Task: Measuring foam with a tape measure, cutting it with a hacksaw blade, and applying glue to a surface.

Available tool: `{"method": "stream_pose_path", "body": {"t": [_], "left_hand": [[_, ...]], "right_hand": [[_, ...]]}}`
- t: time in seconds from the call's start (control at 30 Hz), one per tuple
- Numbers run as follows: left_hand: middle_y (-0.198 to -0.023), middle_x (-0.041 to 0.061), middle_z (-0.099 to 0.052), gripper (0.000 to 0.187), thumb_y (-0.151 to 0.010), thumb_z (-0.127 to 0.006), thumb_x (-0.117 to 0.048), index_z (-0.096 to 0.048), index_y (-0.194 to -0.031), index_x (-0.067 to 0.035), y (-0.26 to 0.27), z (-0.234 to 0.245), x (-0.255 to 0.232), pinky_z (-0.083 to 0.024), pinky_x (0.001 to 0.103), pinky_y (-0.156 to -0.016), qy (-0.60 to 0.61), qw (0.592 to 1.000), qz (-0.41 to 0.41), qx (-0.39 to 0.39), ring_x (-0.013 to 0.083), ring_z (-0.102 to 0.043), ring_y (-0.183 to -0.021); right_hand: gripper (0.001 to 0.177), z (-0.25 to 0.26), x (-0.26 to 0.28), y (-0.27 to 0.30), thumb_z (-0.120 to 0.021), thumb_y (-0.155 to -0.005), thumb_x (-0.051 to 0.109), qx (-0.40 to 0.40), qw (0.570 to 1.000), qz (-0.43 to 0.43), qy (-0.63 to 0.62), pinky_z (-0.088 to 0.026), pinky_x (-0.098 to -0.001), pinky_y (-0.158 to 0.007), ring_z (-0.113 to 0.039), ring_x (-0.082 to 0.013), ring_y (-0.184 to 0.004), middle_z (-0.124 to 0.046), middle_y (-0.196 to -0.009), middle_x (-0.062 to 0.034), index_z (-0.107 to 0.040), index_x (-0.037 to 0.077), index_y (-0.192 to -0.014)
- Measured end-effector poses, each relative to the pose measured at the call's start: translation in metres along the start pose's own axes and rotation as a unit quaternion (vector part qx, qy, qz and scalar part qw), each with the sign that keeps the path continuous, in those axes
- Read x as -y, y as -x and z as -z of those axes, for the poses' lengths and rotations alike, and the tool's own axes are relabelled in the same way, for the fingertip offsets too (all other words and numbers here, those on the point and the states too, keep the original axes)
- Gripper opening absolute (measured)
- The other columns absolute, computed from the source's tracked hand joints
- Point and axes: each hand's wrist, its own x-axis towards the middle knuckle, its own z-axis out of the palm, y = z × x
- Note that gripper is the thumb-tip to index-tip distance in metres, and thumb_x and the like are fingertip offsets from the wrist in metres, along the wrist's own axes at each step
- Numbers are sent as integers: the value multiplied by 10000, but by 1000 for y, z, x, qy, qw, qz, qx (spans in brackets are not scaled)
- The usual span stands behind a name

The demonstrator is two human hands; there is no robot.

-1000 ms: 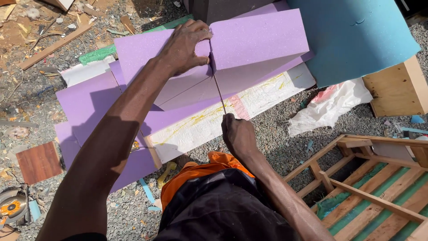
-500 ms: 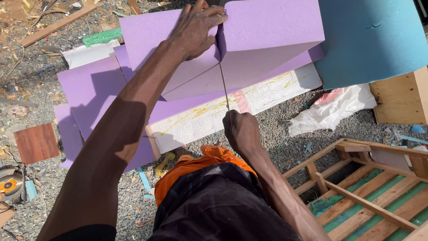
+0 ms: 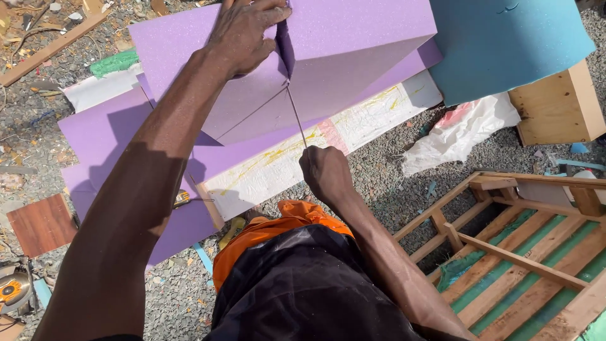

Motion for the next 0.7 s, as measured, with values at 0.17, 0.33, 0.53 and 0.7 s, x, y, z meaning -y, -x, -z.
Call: {"method": "stream_pose_path", "body": {"t": [0.17, 0.33, 0.53, 0.7], "left_hand": [[-1495, 30, -563, 598, -847, -672, -40, -663, -1436, -144, -4, 6, -9, -245, 488, -987, -9, 999, 10, 35, 335, -402, -1288], [-1517, 46, -578, 629, -830, -650, -26, -663, -1448, -145, 4, 12, -14, -292, 466, -894, -29, 998, 9, 46, 329, -387, -1257], [-1539, 81, -524, 592, -886, -563, 3, -647, -1453, -145, 9, 17, -31, -217, 514, -1064, 61, 998, -6, -19, 295, -225, -1475], [-1533, 88, -582, 494, -906, -705, -43, -711, -1392, -137, 11, -5, -25, -114, 601, -1143, 8, 1000, 5, -14, 258, -197, -1534]], "right_hand": [[459, -8, 7, -61, -472, -1036, 141, -36, 998, -4, 45, -220, -311, -382, -289, -108, -406, -260, -515, 26, -365, 128, -590], [444, -47, -16, -137, -558, -969, 159, -40, 988, -65, 132, -356, -421, -434, -409, -225, -447, -367, -525, -45, -388, 68, -569], [494, -25, -14, -7, -466, -1028, 47, 24, 995, -82, -51, -280, -241, -332, -444, -99, -331, -460, -428, 37, -440, 132, -541], [477, -33, -7, -65, -528, -1001, 120, -24, 995, -21, 90, -280, -313, -406, -354, -112, -405, -274, -503, 40, -386, 142, -546]]}}
